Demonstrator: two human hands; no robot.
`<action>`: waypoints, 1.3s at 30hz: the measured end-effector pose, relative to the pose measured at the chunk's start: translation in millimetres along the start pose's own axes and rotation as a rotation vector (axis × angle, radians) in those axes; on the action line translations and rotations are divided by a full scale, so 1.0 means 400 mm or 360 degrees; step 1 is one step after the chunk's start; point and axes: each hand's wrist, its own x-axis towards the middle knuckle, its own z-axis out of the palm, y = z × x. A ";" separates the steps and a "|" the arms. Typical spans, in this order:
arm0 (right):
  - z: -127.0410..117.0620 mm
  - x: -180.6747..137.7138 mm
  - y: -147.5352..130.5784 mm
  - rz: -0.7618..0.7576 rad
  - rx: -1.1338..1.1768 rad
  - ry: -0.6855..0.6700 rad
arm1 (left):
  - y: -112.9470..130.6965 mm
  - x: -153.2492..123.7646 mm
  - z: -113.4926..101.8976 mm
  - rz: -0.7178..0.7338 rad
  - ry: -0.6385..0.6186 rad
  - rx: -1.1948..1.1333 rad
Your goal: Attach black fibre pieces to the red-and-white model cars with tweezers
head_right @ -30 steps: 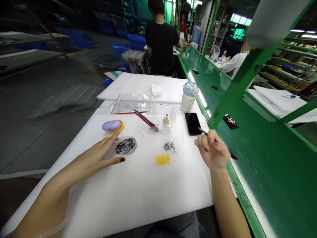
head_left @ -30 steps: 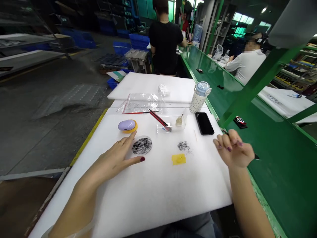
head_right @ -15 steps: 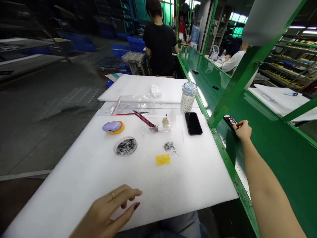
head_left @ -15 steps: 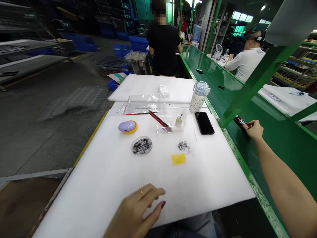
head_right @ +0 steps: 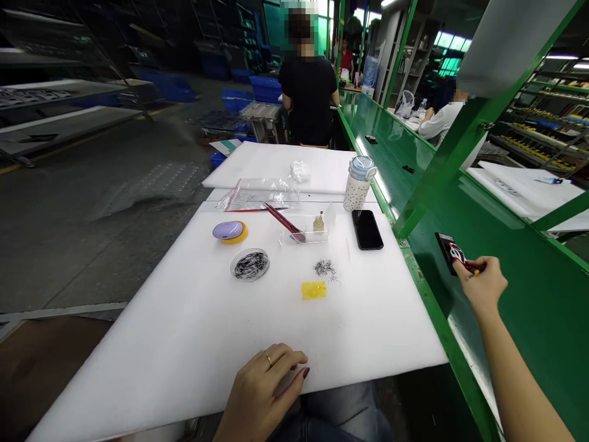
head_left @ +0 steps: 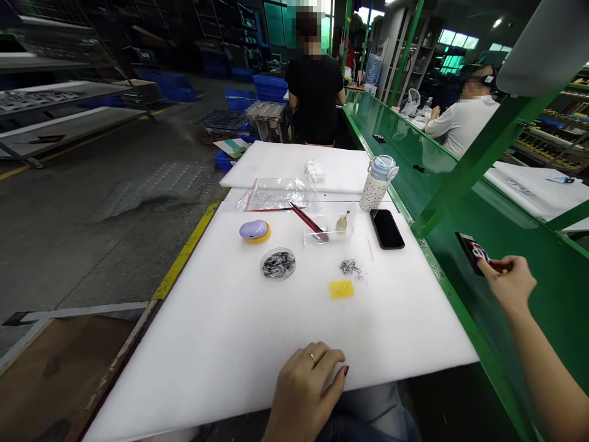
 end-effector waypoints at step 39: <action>0.354 -0.258 -0.559 -0.1480 0.0543 -0.0419 | -0.013 -0.009 -0.005 0.0096 0.0591 -0.0342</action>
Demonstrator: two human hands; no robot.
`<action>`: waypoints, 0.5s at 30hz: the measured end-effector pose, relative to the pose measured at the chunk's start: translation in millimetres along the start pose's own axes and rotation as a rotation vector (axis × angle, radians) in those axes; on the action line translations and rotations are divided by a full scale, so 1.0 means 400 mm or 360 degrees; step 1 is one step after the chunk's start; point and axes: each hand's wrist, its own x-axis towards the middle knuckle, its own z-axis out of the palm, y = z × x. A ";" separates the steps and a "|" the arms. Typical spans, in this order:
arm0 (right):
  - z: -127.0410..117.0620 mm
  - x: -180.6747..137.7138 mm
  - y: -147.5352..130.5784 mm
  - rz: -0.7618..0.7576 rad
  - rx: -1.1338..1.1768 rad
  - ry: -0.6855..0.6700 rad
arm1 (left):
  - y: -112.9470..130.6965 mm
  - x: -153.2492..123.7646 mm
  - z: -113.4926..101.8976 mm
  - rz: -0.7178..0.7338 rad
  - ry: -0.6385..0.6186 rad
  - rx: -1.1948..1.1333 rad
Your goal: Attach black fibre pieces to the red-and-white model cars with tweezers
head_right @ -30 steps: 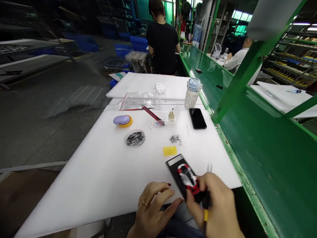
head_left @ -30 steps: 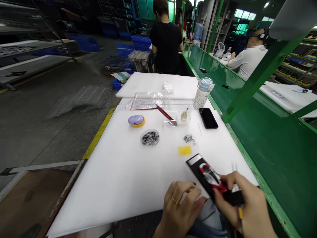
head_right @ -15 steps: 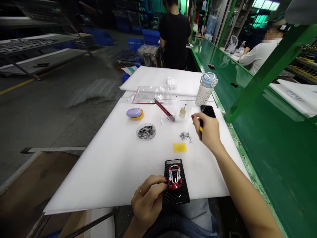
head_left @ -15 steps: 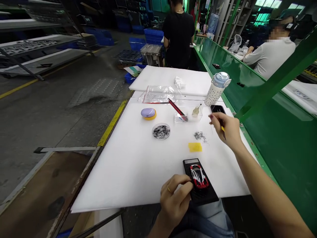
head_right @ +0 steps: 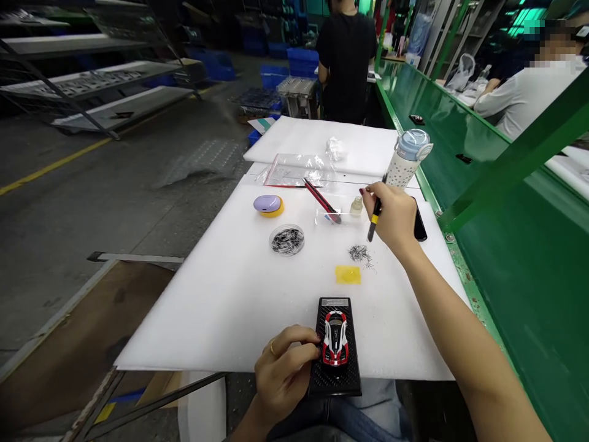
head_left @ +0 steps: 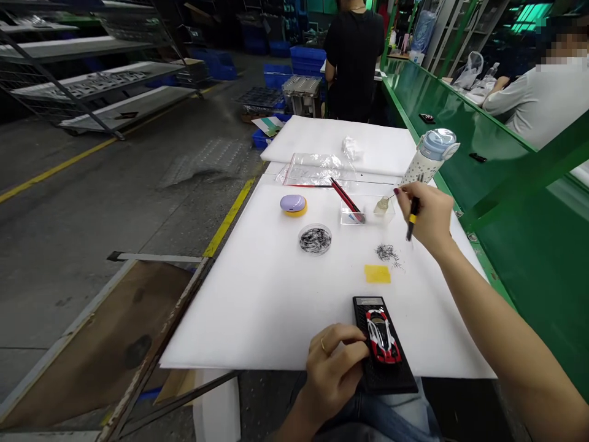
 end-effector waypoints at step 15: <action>-0.106 -0.314 -0.203 0.1465 0.1971 0.0061 | -0.001 -0.005 -0.003 0.0008 -0.0017 -0.0071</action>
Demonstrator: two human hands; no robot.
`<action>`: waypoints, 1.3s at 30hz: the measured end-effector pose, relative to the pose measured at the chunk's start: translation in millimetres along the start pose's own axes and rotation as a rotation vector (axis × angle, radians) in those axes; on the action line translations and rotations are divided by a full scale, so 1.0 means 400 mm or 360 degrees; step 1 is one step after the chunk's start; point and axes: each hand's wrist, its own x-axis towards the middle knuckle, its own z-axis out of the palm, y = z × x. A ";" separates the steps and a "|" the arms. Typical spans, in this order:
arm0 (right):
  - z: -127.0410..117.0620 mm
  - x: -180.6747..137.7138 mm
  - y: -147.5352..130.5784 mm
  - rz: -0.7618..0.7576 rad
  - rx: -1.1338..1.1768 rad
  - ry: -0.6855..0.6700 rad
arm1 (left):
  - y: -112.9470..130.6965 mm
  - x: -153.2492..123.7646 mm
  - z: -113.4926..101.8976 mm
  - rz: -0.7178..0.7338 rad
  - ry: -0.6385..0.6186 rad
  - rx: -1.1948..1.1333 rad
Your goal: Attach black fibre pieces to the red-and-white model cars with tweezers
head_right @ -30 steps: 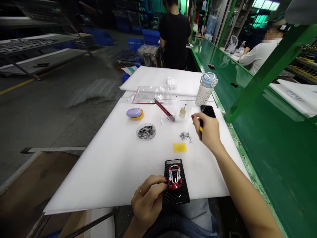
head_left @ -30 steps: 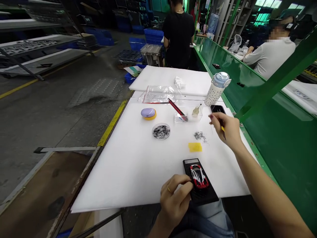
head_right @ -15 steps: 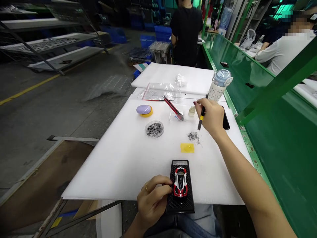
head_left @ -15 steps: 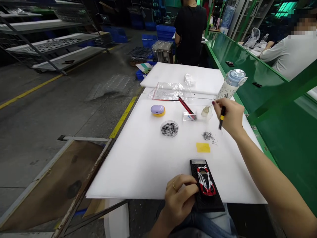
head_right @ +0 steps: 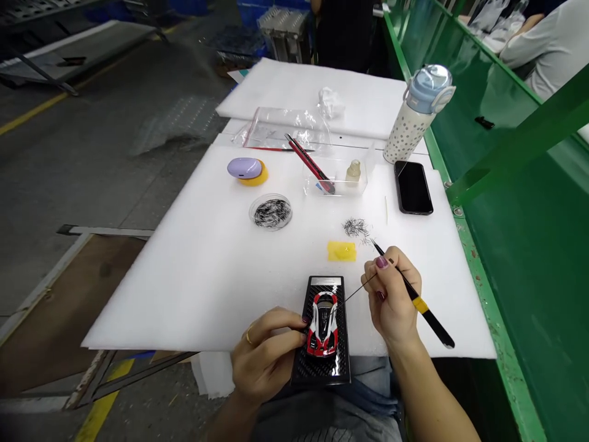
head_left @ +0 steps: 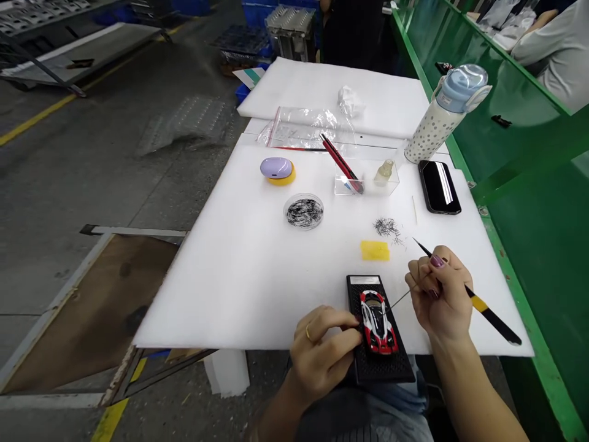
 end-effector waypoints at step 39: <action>0.058 0.427 -0.121 -0.1149 -0.1796 -0.0096 | -0.003 -0.001 0.005 0.0067 0.0040 0.0028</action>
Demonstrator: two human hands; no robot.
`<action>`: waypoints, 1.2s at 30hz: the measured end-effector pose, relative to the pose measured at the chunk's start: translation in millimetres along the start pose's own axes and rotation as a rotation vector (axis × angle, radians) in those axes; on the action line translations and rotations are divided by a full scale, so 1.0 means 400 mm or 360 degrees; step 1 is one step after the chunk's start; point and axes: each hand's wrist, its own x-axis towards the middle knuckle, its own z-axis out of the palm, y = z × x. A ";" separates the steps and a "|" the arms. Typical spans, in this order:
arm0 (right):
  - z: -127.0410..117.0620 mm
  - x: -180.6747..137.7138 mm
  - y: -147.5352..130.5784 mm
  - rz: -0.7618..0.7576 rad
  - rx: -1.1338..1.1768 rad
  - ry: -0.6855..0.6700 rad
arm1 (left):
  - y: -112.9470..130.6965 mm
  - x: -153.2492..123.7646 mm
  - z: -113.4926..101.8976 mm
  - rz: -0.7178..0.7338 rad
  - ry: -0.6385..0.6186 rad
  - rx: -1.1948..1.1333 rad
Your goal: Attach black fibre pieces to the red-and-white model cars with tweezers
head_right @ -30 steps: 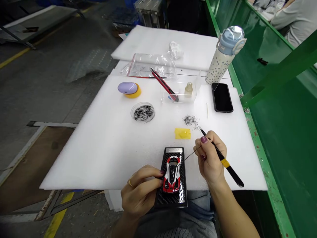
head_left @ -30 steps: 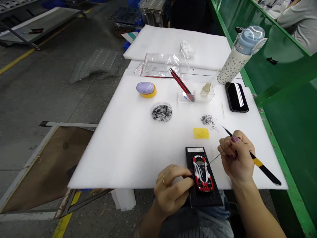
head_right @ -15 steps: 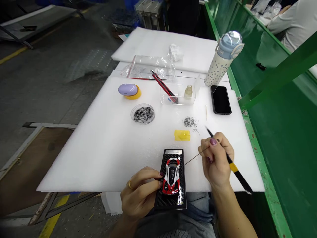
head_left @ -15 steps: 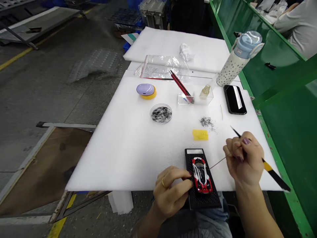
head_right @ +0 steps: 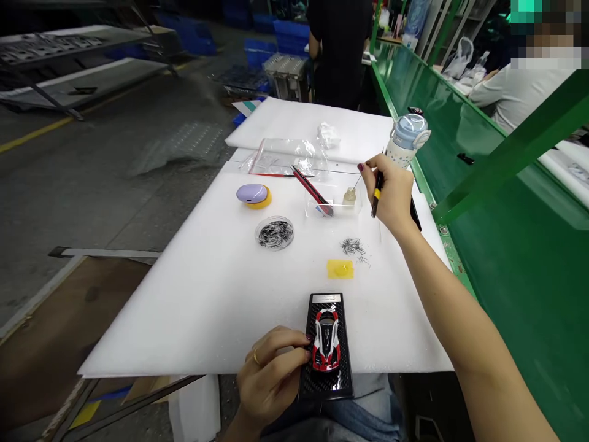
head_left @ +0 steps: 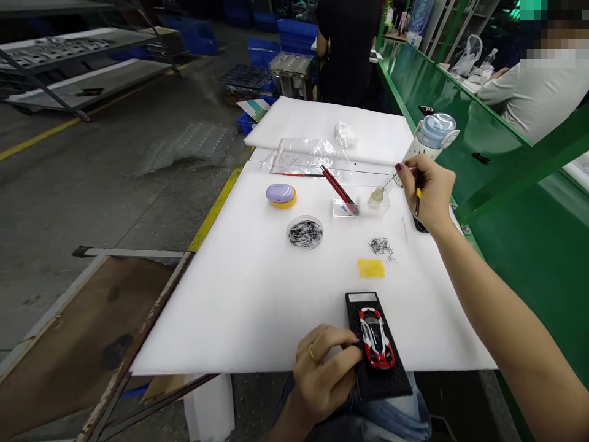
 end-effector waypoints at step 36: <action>-0.086 -0.283 0.066 0.1246 0.0679 -0.0508 | -0.002 -0.037 -0.013 -0.0088 -0.0040 -0.0095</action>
